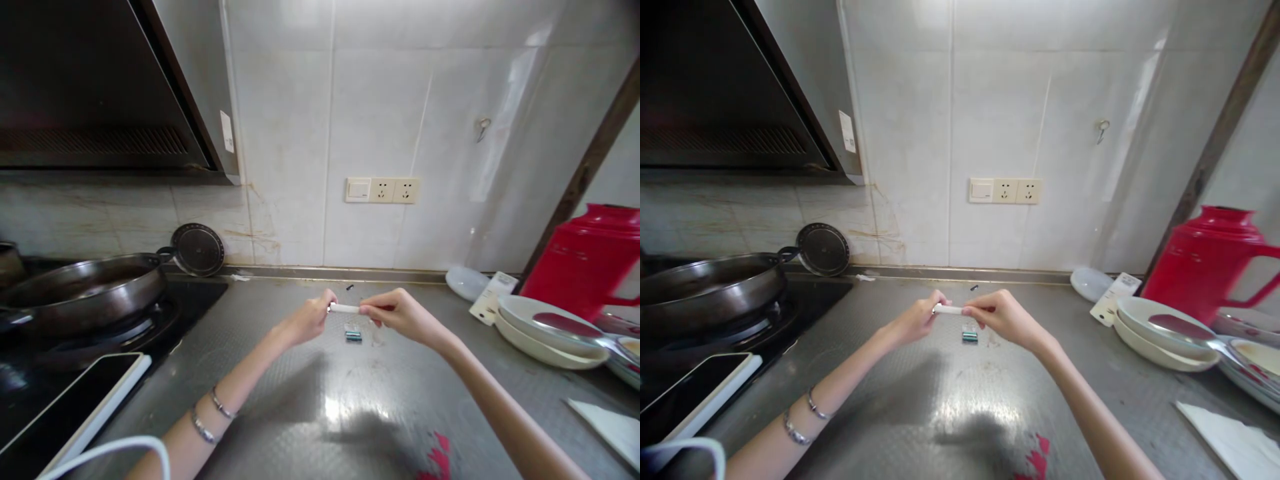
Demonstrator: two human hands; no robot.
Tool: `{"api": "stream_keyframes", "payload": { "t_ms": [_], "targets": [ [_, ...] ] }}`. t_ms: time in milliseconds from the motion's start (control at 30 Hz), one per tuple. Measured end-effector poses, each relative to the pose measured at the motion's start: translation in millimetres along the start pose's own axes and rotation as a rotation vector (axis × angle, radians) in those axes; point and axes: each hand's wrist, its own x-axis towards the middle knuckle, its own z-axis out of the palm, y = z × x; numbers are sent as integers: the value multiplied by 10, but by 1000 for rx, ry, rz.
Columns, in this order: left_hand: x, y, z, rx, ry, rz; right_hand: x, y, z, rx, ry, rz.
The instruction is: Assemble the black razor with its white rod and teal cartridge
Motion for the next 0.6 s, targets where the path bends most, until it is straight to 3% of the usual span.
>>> {"api": "stream_keyframes", "payload": {
  "t_ms": [100,167,300,433,600],
  "targets": [
    [1,-22,2,3,29,36,-12,7,-47,58,-205,8],
    [12,-33,7,-33,58,47,-20,4,-63,112,-217,15],
    [62,-33,25,-277,90,26,10,28,-1,320,-27,55],
    [93,-14,3,-727,-42,-122,103,71,203,768,216,135],
    [68,4,-95,-871,-78,-181,169,-6,523,1301,254,259]
  ]
}}
